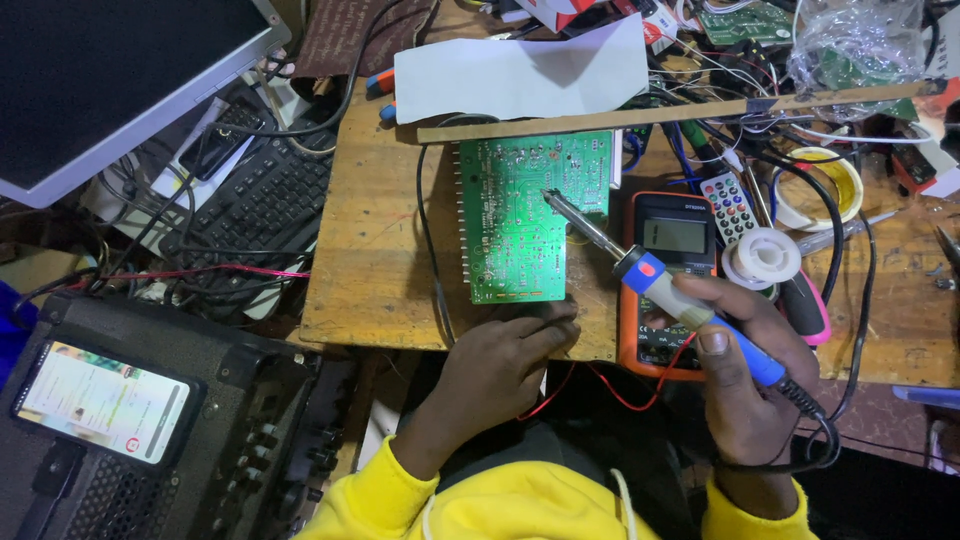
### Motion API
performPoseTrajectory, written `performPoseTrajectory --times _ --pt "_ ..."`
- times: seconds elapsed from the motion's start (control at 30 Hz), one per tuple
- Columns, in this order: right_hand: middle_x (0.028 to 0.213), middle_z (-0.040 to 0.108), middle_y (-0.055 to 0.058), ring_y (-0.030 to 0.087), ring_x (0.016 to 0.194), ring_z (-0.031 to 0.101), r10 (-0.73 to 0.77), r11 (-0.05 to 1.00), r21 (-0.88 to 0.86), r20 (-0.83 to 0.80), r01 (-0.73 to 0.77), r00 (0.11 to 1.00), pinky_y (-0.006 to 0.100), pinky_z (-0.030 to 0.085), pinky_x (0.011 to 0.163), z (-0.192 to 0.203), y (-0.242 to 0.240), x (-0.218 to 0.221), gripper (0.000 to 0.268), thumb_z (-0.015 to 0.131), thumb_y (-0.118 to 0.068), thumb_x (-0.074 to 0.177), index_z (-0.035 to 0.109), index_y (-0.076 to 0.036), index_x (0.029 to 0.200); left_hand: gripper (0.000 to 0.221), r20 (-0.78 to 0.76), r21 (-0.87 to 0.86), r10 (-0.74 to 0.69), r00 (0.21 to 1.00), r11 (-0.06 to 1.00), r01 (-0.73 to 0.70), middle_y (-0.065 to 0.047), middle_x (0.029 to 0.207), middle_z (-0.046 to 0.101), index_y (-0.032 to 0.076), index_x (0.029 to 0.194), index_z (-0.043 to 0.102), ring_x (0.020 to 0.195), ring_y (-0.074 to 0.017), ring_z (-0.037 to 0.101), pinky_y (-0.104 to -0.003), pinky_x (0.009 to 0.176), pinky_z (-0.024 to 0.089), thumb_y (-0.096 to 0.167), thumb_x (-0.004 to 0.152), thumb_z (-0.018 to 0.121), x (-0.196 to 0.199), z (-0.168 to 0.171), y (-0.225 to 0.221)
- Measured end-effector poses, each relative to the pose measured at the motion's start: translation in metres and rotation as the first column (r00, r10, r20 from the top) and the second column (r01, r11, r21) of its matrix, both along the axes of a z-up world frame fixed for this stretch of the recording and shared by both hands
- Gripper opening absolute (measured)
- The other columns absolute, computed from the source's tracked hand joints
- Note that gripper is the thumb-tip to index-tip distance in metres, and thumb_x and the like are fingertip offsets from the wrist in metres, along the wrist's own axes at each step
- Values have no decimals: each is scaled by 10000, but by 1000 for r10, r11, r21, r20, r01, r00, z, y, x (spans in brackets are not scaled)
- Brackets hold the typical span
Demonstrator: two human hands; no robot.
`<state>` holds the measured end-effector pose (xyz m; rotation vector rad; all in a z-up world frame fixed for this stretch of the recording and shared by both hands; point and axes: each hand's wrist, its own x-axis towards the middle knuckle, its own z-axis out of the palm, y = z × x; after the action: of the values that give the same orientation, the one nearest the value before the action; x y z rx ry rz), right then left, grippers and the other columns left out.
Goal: A person is diagnosing and repairing a circuit board using a multimeter, soldering iron, and a screwdriver at a workbench.
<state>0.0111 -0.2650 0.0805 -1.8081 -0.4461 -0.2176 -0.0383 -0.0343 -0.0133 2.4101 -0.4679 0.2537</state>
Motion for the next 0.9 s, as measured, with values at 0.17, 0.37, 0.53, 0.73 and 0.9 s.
performPoseTrajectory --times 0.17,0.37,0.53,0.73,0.9 --pt "1173 763 189 261 1070 735 -59 998 -30 33 60 998 371 545 1093 4 1 -2 501 521 -409 1079 695 18 1275 530 20 6 8 1000 1000 -8 -70 1380 760 157 1413 705 997 -386 750 -502 700 566 78 892 647 0 -1 -1" --pt "1164 775 190 238 962 770 -35 999 26 -37 36 999 311 583 966 -2 -1 -1 515 548 -424 1054 691 12 1288 491 12 8 14 1000 1000 -15 -85 1294 786 155 1384 730 952 -379 748 -504 637 554 83 907 638 1 1 -2" --pt "1209 766 191 252 1029 763 -46 999 1 -37 46 998 323 575 1006 -1 -1 -2 515 545 -418 1059 695 20 1285 503 32 -28 -4 999 1000 5 -52 1483 713 141 1381 713 1124 -343 764 -468 824 598 62 890 645 0 1 -3" --pt "1182 768 190 261 1035 750 -65 997 -32 -7 65 998 332 556 989 1 0 -2 501 533 -379 1056 707 41 1265 514 -10 -16 -20 1000 1000 20 -78 1422 741 139 1389 709 1002 -397 754 -518 708 573 70 884 645 0 2 -1" --pt "1038 758 202 254 916 773 -44 993 106 -103 55 994 317 583 929 -4 -1 -3 489 562 -372 1044 676 27 1303 518 26 2 -2 1000 1000 2 -82 1344 769 151 1397 720 957 -377 753 -500 673 555 66 889 658 0 -4 -1"
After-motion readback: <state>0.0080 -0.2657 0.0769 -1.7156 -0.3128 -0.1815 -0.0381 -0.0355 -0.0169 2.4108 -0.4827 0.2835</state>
